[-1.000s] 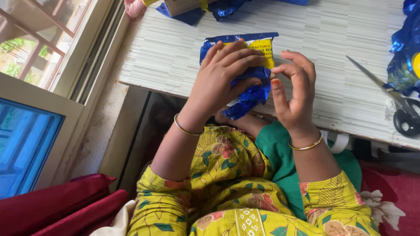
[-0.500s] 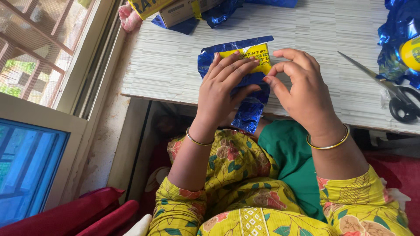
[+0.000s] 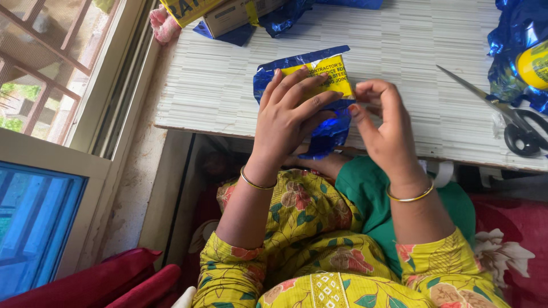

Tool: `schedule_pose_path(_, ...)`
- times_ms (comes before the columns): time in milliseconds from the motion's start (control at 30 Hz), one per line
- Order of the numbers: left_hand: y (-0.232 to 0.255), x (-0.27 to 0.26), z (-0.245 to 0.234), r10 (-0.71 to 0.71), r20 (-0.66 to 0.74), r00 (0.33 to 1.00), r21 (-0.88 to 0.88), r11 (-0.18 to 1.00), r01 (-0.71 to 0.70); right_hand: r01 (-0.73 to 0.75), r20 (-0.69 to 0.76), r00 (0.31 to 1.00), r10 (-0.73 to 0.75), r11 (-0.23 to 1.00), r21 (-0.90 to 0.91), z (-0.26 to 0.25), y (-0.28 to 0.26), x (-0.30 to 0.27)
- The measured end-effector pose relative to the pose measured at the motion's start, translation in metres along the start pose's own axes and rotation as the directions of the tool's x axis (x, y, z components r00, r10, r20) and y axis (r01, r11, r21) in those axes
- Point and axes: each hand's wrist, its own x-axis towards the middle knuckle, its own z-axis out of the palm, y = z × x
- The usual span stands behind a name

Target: The person wraps a small rectangular box with blue metallic paper, folds the edges, and secures the package using clear adhesive tape. They use scissors to cut the tape and repeatedly adjust the paper to ensure a neat finish.

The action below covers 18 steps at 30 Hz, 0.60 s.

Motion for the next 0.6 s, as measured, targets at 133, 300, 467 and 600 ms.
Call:
schedule_pose_path(133,0.005,-0.001,-0.004,-0.024,0.031,0.999,0.013,1.000,0.023,-0.033,-0.033,0.999,0.036,0.997,0.074,0.008,0.011,-0.007)
schedule_pose_path(300,0.005,-0.002,0.002,-0.015,0.002,1.000,0.025,1.000,0.015,0.093,-0.033,0.995,-0.099,0.982,-0.164,-0.007,0.011,0.004)
schedule_pose_path(467,0.000,-0.004,0.009,-0.019,-0.028,0.999,0.036,0.999,0.020,0.097,-0.012,0.995,-0.100,0.985,-0.144,-0.006,0.005,0.009)
schedule_pose_path(600,0.000,-0.004,0.009,-0.022,-0.034,0.999,0.011,1.000,0.023,0.082,-0.034,0.996,-0.086,0.991,-0.102,0.000,0.011,0.015)
